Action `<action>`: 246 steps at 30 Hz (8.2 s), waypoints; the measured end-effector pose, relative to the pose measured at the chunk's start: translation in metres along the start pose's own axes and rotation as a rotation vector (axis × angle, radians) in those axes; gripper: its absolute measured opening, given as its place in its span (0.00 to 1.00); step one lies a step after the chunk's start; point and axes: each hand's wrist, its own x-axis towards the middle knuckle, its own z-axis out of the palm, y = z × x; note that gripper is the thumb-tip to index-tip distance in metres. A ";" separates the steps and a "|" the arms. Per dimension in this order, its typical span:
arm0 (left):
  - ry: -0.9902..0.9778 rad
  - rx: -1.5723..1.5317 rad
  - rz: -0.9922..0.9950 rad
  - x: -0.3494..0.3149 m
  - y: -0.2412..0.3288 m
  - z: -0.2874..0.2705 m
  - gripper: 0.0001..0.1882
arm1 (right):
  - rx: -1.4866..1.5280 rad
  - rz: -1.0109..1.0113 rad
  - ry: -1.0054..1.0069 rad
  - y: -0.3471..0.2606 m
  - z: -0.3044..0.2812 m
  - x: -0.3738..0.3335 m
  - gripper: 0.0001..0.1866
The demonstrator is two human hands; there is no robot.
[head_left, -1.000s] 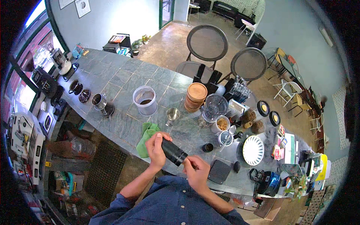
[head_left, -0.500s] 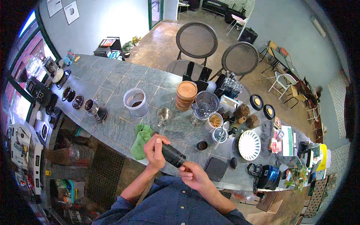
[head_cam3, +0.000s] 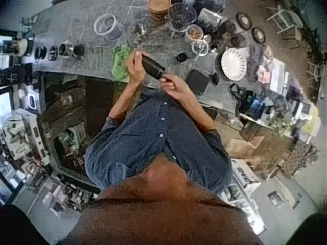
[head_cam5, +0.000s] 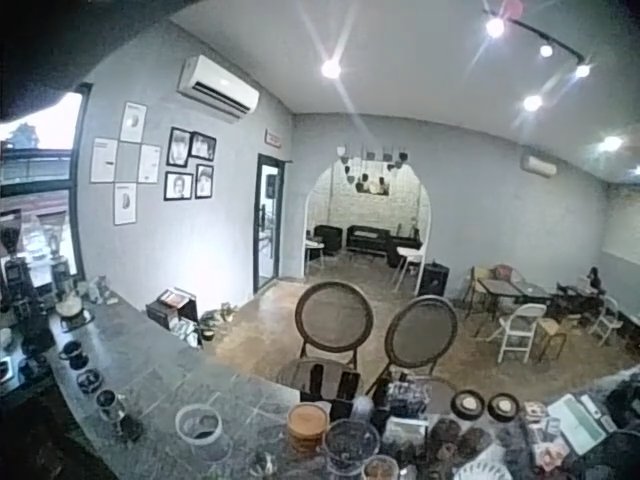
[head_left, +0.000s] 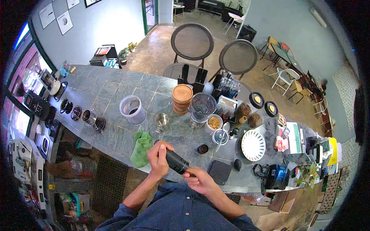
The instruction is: The recorder is cleaning and assembling the components of a manual coffee grinder on a cafe counter.
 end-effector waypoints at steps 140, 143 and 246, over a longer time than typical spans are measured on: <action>0.232 -0.230 -0.472 -0.002 -0.058 0.005 0.20 | -1.175 -1.158 0.372 0.010 0.013 0.044 0.11; 0.241 -0.216 -0.456 -0.002 -0.059 0.009 0.20 | -1.168 -1.185 0.404 0.017 0.010 0.053 0.07; 0.180 -0.219 -0.498 -0.022 -0.048 0.026 0.20 | -0.965 -0.841 0.411 0.000 0.004 0.000 0.11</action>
